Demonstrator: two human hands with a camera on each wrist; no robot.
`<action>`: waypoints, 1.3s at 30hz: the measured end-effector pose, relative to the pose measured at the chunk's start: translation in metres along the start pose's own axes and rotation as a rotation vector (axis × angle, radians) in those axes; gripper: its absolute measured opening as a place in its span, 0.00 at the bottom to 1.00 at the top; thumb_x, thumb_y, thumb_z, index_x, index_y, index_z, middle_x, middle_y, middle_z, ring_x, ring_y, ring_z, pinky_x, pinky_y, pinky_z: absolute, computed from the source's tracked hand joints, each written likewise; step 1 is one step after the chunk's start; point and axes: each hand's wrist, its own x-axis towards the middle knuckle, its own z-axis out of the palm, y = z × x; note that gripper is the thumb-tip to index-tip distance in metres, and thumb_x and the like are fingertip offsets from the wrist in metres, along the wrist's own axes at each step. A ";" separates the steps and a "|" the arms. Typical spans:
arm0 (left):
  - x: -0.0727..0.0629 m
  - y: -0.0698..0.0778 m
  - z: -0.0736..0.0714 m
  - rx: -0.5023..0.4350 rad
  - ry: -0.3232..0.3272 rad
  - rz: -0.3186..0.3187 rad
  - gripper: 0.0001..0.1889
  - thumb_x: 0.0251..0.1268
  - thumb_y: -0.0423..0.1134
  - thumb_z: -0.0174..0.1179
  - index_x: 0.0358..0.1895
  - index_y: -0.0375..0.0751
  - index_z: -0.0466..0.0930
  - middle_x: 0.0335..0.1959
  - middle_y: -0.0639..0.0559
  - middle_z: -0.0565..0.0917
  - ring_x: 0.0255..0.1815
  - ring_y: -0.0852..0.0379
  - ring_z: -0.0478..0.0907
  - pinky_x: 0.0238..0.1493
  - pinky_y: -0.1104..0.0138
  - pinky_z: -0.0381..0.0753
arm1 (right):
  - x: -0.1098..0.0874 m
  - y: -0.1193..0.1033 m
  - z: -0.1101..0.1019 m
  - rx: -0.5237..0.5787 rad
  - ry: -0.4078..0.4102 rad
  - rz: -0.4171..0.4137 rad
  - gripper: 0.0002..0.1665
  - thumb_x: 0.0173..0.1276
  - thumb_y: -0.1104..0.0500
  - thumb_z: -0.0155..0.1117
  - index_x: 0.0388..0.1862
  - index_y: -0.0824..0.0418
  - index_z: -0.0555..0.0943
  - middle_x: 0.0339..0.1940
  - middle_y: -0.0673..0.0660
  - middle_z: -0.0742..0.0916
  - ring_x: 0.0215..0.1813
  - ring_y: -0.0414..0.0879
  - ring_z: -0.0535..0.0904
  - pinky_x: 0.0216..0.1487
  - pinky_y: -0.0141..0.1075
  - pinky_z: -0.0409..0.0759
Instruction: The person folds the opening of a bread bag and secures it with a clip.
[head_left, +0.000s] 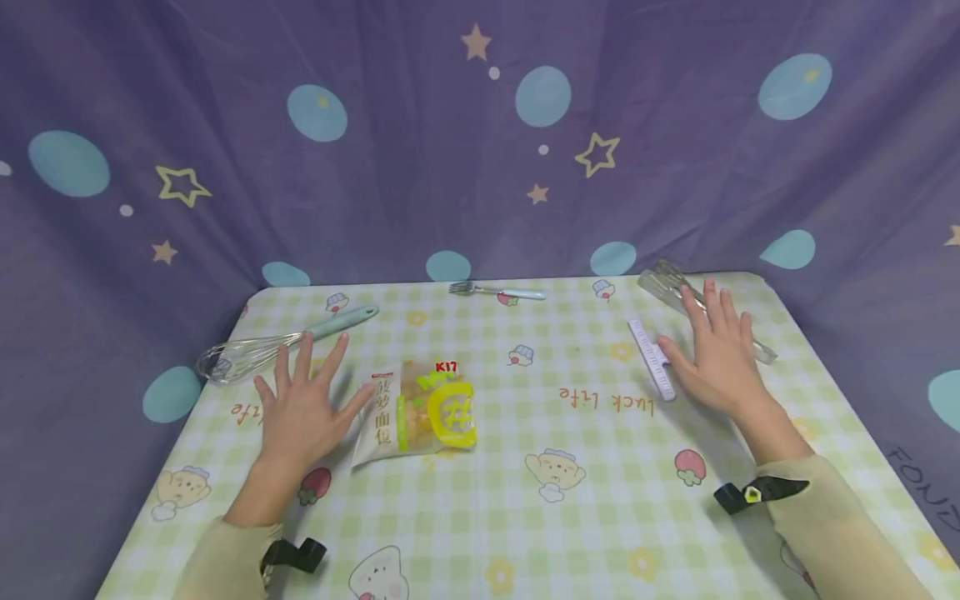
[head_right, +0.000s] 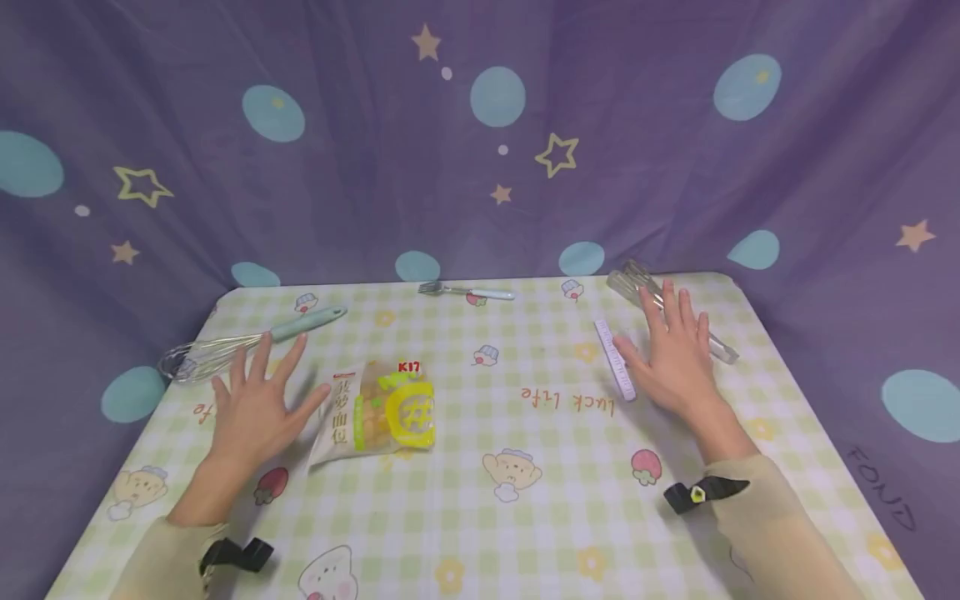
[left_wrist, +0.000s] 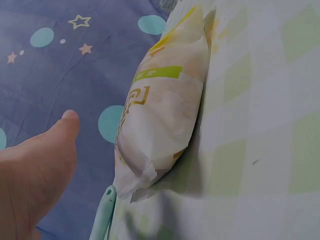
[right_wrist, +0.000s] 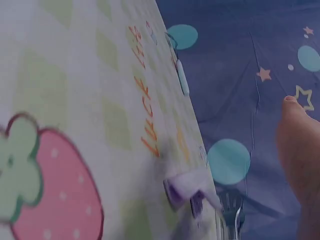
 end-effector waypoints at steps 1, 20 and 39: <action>0.001 0.001 0.000 -0.002 0.001 0.001 0.46 0.71 0.72 0.57 0.87 0.65 0.51 0.88 0.32 0.48 0.86 0.20 0.39 0.68 0.13 0.41 | 0.002 -0.003 0.001 -0.001 -0.002 -0.010 0.50 0.82 0.35 0.51 0.91 0.55 0.46 0.91 0.64 0.40 0.90 0.68 0.31 0.82 0.74 0.29; 0.036 0.037 0.009 -0.020 0.018 0.102 0.44 0.73 0.69 0.58 0.87 0.64 0.54 0.88 0.35 0.52 0.87 0.23 0.45 0.73 0.18 0.46 | 0.036 -0.078 0.036 0.082 -0.079 -0.165 0.49 0.83 0.37 0.54 0.91 0.53 0.47 0.92 0.60 0.43 0.91 0.65 0.35 0.84 0.71 0.34; 0.049 0.068 0.035 -0.209 -0.188 0.147 0.31 0.82 0.57 0.55 0.79 0.45 0.72 0.66 0.37 0.85 0.63 0.31 0.83 0.59 0.39 0.84 | 0.031 -0.143 0.098 0.249 -0.256 -0.291 0.44 0.85 0.45 0.53 0.87 0.66 0.54 0.89 0.65 0.57 0.89 0.64 0.54 0.87 0.60 0.54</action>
